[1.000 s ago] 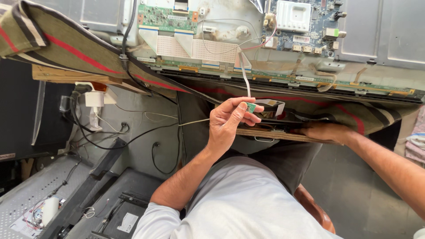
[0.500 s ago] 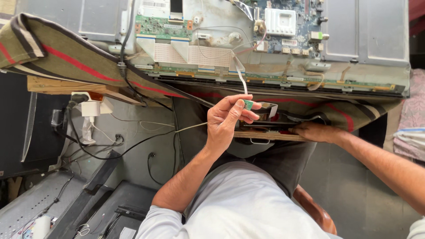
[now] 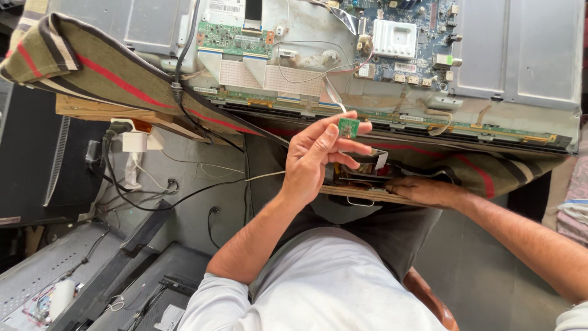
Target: The person repairs a television lying face-down on a repair bench. They disconnect and reposition a ribbon cable on the mainboard, work on a connector near the heatsink, handle a small green circuit board, tighten it with a screwdriver, then lift and reposition the TV panel.
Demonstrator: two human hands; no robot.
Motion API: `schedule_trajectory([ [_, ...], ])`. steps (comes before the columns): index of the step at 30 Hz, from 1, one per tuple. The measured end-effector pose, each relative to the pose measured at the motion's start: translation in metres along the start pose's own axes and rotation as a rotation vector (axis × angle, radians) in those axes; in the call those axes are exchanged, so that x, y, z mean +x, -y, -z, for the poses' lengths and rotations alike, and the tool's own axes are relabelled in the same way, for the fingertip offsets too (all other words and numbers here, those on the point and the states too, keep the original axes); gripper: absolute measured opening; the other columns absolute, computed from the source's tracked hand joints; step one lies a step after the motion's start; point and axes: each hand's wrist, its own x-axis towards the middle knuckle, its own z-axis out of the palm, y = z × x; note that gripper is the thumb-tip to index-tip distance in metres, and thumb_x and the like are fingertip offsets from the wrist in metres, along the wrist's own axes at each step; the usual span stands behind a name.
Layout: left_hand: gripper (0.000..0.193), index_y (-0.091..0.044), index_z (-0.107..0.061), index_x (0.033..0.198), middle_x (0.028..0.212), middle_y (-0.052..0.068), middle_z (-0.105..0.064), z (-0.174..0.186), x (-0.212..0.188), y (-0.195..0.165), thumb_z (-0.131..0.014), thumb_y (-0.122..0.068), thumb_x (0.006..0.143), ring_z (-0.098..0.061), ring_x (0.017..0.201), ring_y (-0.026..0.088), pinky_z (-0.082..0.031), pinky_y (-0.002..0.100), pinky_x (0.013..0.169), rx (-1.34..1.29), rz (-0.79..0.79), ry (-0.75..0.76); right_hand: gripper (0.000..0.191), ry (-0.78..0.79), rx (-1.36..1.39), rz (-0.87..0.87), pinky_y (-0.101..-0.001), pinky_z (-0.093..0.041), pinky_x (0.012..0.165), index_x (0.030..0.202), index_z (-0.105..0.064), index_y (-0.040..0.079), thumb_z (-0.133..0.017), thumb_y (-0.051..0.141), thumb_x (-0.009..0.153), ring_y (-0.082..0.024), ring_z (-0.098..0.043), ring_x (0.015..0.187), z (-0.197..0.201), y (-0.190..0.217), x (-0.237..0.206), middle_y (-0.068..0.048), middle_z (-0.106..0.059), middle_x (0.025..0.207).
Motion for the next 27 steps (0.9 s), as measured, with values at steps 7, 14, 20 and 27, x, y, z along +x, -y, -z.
schedule_trajectory([
  [7,0.045,0.004,-0.054,0.147,0.134,0.025,-0.068,-0.011,0.011,-0.001,-0.047,-0.028,0.115,-0.075,0.106,0.028,-0.063,0.034,0.08,0.016,-0.014,-0.005,0.048,0.0,0.139,0.216,-0.0301,-0.036,0.117,0.141,-0.062,0.018,-0.043,0.026,0.097,-0.019,-0.054,0.138,-0.001,-0.006,0.017,-0.004,-0.061,0.147],
  [14,0.045,0.004,-0.054,0.146,0.133,0.025,-0.068,-0.012,0.009,0.006,-0.047,-0.027,0.115,-0.076,0.105,0.027,-0.063,0.033,0.078,0.024,-0.028,-0.022,0.052,0.004,0.176,0.33,-0.0304,-0.033,0.119,0.141,-0.062,0.013,-0.043,0.021,0.093,-0.02,-0.051,0.14,-0.002,-0.018,0.03,-0.006,-0.061,0.148],
  [20,0.044,0.005,-0.054,0.146,0.132,0.026,-0.069,-0.016,0.008,0.008,-0.048,-0.026,0.115,-0.076,0.104,0.027,-0.063,0.033,0.077,0.018,-0.026,-0.04,0.077,0.078,0.437,0.009,-0.0343,-0.031,0.123,0.151,-0.048,0.011,-0.048,0.065,0.096,-0.024,-0.045,0.148,-0.003,0.011,0.032,-0.009,-0.051,0.158],
  [27,0.045,0.005,-0.054,0.145,0.131,0.025,-0.069,-0.011,0.004,0.005,-0.048,-0.027,0.115,-0.076,0.105,0.028,-0.063,0.033,0.078,-0.006,-0.028,-0.051,0.094,0.089,0.205,-0.05,-0.0365,-0.014,0.126,0.159,-0.037,0.021,-0.034,0.081,0.086,-0.023,-0.019,0.156,0.002,0.039,0.023,-0.006,-0.028,0.168],
])
